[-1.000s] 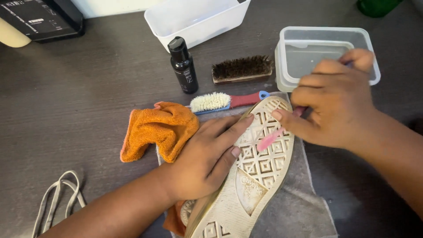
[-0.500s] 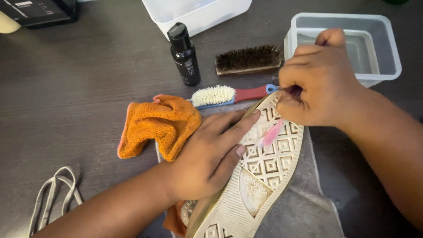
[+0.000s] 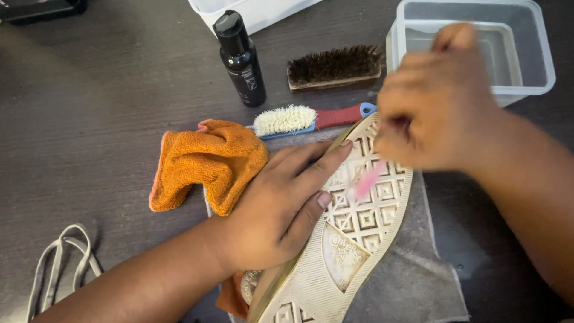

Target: Cleaning the sole of a shoe by picking dirt out of crevices with a small tool and scrubbing with a toothbrush.

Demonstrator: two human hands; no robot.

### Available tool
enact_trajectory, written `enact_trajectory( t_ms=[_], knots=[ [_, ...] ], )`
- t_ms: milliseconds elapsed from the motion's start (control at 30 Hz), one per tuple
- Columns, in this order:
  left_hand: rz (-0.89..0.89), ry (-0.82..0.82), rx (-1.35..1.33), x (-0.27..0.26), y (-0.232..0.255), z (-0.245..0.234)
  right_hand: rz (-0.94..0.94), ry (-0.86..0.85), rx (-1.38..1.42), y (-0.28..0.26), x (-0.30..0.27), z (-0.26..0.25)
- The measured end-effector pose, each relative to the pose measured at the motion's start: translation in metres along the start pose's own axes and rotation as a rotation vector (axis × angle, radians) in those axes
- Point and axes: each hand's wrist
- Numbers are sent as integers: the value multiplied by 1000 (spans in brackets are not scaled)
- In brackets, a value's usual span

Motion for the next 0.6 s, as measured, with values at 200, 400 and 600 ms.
enact_trajectory(
  t_ms=[200, 400, 600],
  knots=[
    [10, 9, 2, 0, 1, 0, -70, 66, 149, -24, 3, -6],
    [4, 2, 6, -1, 0, 0, -5, 104, 28, -10, 0, -3],
    [-1, -8, 3, 0, 0, -1, 17, 116, 48, 3, -1, 3]
  ],
)
Point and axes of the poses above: each hand's wrist, its own x-axis towards the middle knuckle, its own z-axis out of the palm, y = z × x, and after that the axes turned 8 degrees about -x, right-handed
